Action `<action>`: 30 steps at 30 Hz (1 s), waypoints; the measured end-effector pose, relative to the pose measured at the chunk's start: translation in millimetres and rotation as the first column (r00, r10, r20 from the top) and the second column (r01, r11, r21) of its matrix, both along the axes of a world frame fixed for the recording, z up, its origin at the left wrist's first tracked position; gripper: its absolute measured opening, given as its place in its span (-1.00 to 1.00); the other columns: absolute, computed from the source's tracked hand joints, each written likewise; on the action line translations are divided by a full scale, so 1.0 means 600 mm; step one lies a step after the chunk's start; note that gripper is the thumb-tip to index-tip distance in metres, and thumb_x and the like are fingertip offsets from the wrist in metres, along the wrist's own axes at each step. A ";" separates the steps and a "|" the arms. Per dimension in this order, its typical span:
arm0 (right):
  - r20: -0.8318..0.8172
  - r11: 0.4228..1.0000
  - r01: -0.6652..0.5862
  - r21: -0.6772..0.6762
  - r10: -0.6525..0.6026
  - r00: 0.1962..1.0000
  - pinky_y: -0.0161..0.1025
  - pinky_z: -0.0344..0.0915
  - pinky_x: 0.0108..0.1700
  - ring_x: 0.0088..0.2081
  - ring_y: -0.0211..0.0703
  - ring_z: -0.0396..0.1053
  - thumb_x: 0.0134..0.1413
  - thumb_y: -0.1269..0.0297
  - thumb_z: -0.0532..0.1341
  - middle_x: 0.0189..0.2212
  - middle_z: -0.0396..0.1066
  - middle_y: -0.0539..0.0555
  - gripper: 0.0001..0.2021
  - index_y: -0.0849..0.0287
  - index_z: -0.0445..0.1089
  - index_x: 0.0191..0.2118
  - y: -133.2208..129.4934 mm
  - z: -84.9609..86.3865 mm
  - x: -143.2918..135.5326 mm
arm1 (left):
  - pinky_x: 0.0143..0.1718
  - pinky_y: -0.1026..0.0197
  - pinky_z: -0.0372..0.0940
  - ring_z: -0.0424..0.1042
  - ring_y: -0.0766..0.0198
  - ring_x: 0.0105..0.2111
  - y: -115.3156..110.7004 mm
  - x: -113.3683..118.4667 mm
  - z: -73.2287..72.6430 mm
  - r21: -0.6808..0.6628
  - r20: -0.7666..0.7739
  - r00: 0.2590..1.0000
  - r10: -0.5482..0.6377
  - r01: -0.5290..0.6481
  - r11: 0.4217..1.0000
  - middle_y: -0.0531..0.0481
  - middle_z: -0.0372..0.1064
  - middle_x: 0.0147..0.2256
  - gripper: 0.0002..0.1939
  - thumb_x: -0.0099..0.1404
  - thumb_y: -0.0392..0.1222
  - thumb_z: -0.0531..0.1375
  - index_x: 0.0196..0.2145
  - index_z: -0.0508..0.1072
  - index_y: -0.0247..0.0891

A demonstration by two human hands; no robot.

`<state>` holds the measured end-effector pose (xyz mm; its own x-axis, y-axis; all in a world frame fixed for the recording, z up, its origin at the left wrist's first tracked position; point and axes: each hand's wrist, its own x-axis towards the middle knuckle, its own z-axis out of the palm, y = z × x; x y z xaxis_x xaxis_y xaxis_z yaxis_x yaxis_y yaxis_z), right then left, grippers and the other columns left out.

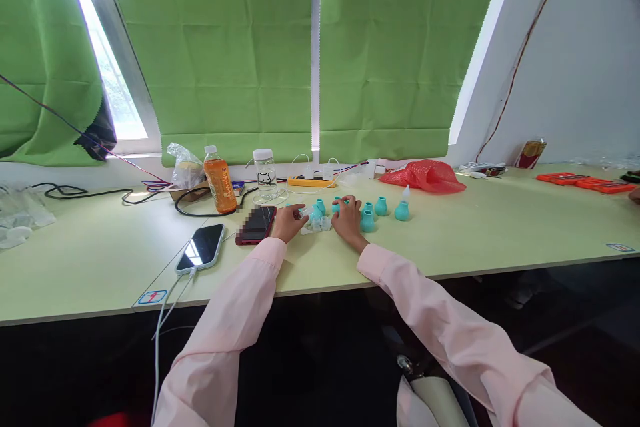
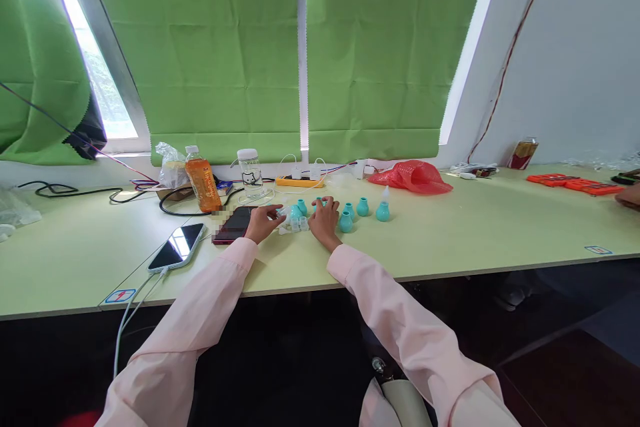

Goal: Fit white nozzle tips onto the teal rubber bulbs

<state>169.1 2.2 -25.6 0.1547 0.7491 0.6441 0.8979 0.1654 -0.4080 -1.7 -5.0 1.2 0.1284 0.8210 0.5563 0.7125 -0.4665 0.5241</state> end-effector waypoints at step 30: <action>0.026 1.000 -0.027 -0.001 0.027 0.999 -0.24 0.15 -0.35 -0.34 -0.07 0.31 -0.18 0.40 0.15 -0.45 0.34 0.12 -0.90 0.21 0.33 -0.41 0.023 -0.007 0.010 | -0.33 0.23 0.25 0.35 0.29 -0.51 -0.001 0.002 -0.001 -0.015 0.034 0.999 -0.002 0.003 1.000 0.00 0.39 -0.54 -0.67 -0.02 -0.20 0.18 -0.24 0.48 -0.31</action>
